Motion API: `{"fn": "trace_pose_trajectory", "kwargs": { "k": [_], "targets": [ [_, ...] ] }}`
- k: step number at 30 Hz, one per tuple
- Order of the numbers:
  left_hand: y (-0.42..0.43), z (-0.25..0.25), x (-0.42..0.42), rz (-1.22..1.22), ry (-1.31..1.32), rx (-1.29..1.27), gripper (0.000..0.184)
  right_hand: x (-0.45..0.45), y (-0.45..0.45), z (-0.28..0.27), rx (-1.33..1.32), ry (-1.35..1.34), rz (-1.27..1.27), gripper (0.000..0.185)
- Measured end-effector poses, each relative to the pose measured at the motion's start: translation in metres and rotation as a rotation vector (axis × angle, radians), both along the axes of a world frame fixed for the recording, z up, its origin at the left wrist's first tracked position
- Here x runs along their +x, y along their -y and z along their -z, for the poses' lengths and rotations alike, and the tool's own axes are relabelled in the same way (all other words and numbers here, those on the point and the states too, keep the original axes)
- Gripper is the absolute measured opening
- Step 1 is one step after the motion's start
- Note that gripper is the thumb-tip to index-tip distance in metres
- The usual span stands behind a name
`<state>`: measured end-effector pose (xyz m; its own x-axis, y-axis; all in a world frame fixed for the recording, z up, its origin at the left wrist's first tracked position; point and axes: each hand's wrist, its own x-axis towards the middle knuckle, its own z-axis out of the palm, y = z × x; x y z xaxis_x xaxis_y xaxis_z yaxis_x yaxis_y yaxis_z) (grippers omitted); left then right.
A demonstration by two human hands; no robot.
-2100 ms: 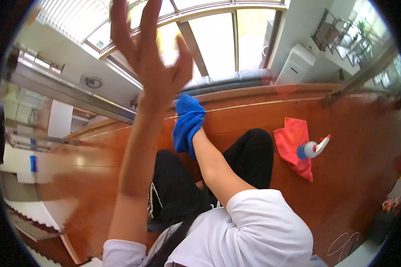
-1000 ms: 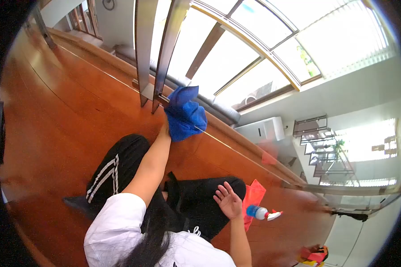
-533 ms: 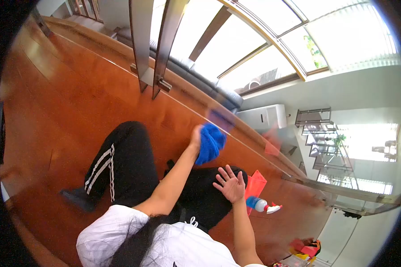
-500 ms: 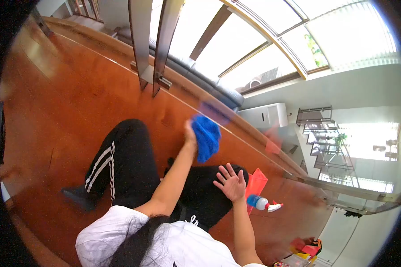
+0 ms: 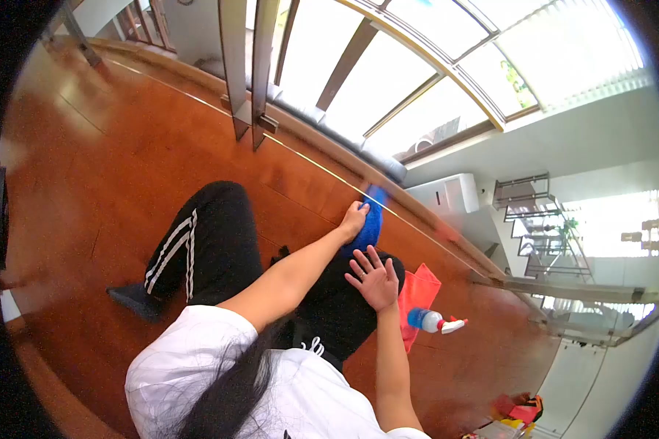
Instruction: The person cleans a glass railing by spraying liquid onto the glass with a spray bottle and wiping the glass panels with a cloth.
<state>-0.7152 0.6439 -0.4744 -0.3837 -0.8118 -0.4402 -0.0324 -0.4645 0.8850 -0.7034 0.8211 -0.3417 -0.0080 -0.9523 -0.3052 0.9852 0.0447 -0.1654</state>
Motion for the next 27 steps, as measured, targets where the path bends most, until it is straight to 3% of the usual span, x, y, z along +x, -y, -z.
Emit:
{"fn": "trace_pose_trajectory", "kwargs": {
  "k": [2,3,4,6,7,8,9,10,12,14,16,17,19,21,22,24,25,26,27],
  "targets": [
    [-0.006,0.012,-0.012,-0.088,-0.013,0.229,0.041,0.006,-0.003,-0.01,0.061,-0.133,0.035,0.046],
    [0.004,0.051,-0.025,-0.341,-0.237,0.472,0.037,0.007,-0.009,-0.009,0.05,-0.134,0.046,0.046],
    [0.025,0.088,-0.026,-0.481,-0.356,0.543,0.034,0.01,-0.018,-0.005,0.114,-0.21,0.082,0.043],
    [0.076,0.056,0.037,-0.497,-0.83,0.687,0.031,0.022,-0.027,-0.002,0.268,-0.401,0.114,0.039],
    [0.09,-0.021,0.081,-0.517,-0.929,0.644,0.031,0.029,-0.019,-0.01,0.223,-0.402,0.136,0.039],
    [0.115,-0.004,0.093,-0.589,-0.896,0.627,0.041,0.036,-0.01,-0.025,0.315,-0.541,0.052,0.042],
    [0.104,-0.086,0.12,-0.703,-0.619,0.578,0.037,0.043,-0.001,-0.039,0.416,-0.679,-0.025,0.046],
    [0.103,-0.089,0.125,-0.602,-0.481,0.437,0.032,0.049,0.021,-0.054,0.387,-0.699,0.035,0.05],
    [0.071,-0.153,0.14,-0.1,-0.301,0.005,0.024,0.062,0.073,-0.107,0.198,-0.631,0.121,0.049],
    [0.035,-0.22,0.149,0.401,-0.365,-0.186,0.027,0.061,0.094,-0.125,0.018,-0.556,0.186,0.049],
    [0.035,-0.26,0.169,0.693,-0.501,-0.291,0.03,0.051,0.103,-0.12,0.209,-0.949,0.402,0.044],
    [0.047,-0.288,0.186,0.825,-0.552,-0.281,0.029,0.047,0.094,-0.133,0.197,-0.957,0.466,0.04],
    [0.08,-0.343,0.214,1.005,-0.382,-0.52,0.025,0.035,0.059,-0.176,0.232,-1.083,0.649,0.036],
    [0.101,-0.394,0.23,0.663,-0.257,-0.718,0.02,0.004,0.015,-0.216,0.333,-1.172,0.914,0.043],
    [0.124,-0.413,0.23,0.521,-0.317,-0.985,0.021,-0.017,-0.007,-0.235,0.305,-1.151,1.04,0.045],
    [0.149,-0.471,0.223,0.089,-0.243,-1.271,0.023,-0.079,-0.052,-0.278,-0.039,-1.076,1.179,0.05],
    [0.153,-0.511,0.221,-0.009,-0.235,-1.388,0.025,-0.103,-0.068,-0.308,-0.189,-1.072,1.203,0.053],
    [0.168,-0.541,0.209,-0.171,-0.284,-1.53,0.025,-0.091,-0.061,-0.358,-0.134,-1.22,1.504,0.051],
    [0.175,-0.575,0.2,-0.295,-0.294,-1.753,0.026,-0.087,-0.054,-0.402,-0.202,-1.21,1.602,0.047]
  ]
}}
